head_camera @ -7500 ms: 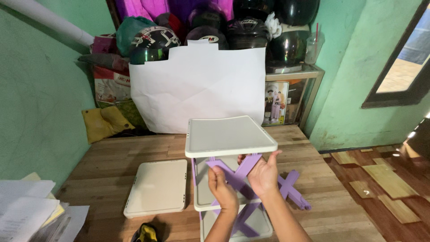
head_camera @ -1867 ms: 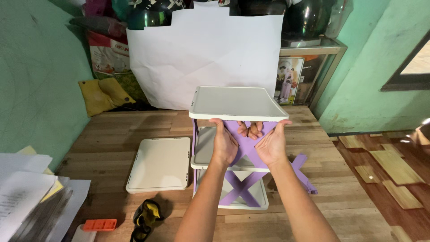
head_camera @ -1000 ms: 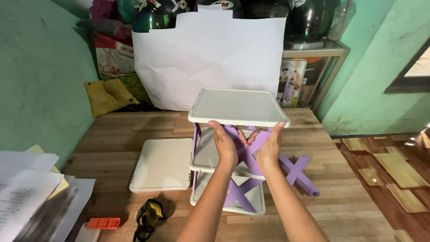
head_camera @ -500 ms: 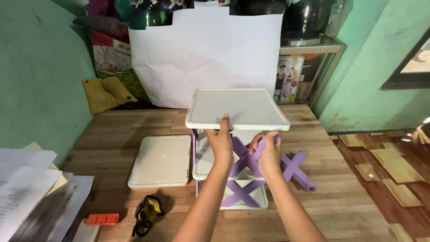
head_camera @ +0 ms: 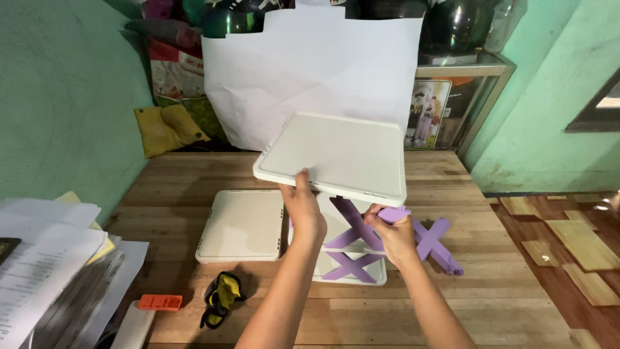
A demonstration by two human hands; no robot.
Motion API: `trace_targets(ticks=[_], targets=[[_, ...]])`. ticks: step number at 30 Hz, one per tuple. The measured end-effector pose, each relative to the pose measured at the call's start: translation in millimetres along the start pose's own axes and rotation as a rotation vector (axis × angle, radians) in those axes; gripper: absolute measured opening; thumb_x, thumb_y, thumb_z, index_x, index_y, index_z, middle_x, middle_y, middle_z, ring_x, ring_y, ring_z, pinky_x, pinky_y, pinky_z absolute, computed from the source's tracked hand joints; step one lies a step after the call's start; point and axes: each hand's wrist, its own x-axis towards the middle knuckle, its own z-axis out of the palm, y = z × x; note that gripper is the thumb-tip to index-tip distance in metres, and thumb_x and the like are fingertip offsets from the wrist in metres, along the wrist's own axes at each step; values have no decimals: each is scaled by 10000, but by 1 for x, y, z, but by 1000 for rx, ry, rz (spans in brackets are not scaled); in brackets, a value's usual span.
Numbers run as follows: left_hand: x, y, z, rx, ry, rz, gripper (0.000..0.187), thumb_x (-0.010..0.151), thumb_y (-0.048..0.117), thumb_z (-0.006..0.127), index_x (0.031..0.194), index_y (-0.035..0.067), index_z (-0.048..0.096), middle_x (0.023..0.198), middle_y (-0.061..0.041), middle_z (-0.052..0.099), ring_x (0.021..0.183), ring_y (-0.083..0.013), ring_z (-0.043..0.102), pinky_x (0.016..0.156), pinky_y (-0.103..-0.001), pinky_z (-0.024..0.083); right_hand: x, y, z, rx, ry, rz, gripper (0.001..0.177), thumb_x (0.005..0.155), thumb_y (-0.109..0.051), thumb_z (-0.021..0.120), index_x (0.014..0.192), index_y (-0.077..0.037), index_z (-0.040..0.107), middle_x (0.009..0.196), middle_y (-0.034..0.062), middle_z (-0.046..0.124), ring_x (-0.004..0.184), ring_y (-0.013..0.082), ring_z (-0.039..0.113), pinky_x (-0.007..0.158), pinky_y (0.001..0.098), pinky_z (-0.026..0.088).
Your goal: The person assembles a small plastic stand by inserting purple X-shaped supports into slots on white square trays. They repeatedly attach and detach the supports, then wipe the tray surfaces with a yellow cloth. The stand is disassembled and the trays are stacked at the end.
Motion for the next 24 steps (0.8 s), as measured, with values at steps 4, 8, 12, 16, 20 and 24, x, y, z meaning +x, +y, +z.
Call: trace_targets(ticks=[4, 8, 12, 16, 20, 24], targets=[[16, 19, 3, -34, -38, 72, 373, 972, 186, 594, 1320, 71, 526, 1164, -66, 618, 974, -161, 558, 804, -331, 469, 5, 5, -4, -4, -6, -8, 144, 871, 93, 725, 926, -11, 642, 841, 93, 690, 805, 187, 674, 761, 314, 560], [28, 41, -2, -114, -85, 68, 351, 1025, 225, 597, 1328, 71, 511, 1133, -84, 571, 938, -180, 517, 736, -341, 410, 9, 10, -4, 43, 50, -36, 174, 885, 90, 709, 977, -22, 611, 851, 94, 689, 814, 191, 691, 774, 316, 574], [33, 62, -24, -200, -6, -110, 373, 972, 272, 547, 1313, 124, 519, 1187, -105, 625, 1073, -227, 648, 915, -392, 572, 16, 16, 0, -16, 155, -80, 190, 876, 79, 722, 982, -29, 607, 862, 82, 680, 822, 187, 695, 783, 307, 575], [40, 74, -55, -102, -27, -50, 448, 1016, 361, 523, 1371, 87, 520, 1271, -112, 640, 1159, -224, 639, 971, -378, 531, 20, 11, 9, -59, 198, -80, 231, 867, 65, 753, 1001, -49, 602, 891, 56, 659, 834, 174, 677, 787, 292, 557], [50, 91, -95, -76, -39, -50, 564, 1025, 423, 502, 1405, 6, 491, 1296, -154, 640, 1188, -253, 641, 999, -389, 530, 5, -9, 19, -154, 313, -15, 396, 831, -28, 774, 1150, -129, 562, 1066, 17, 624, 1014, 134, 603, 920, 284, 464], [60, 112, -138, 4, 57, -113, 652, 988, 465, 509, 1440, -2, 456, 1321, -185, 636, 1184, -281, 657, 970, -399, 555, -25, -28, 42, -392, 493, -361, 408, 974, -168, 700, 1327, -94, 509, 1237, 30, 552, 1152, 147, 539, 1022, 315, 418]])
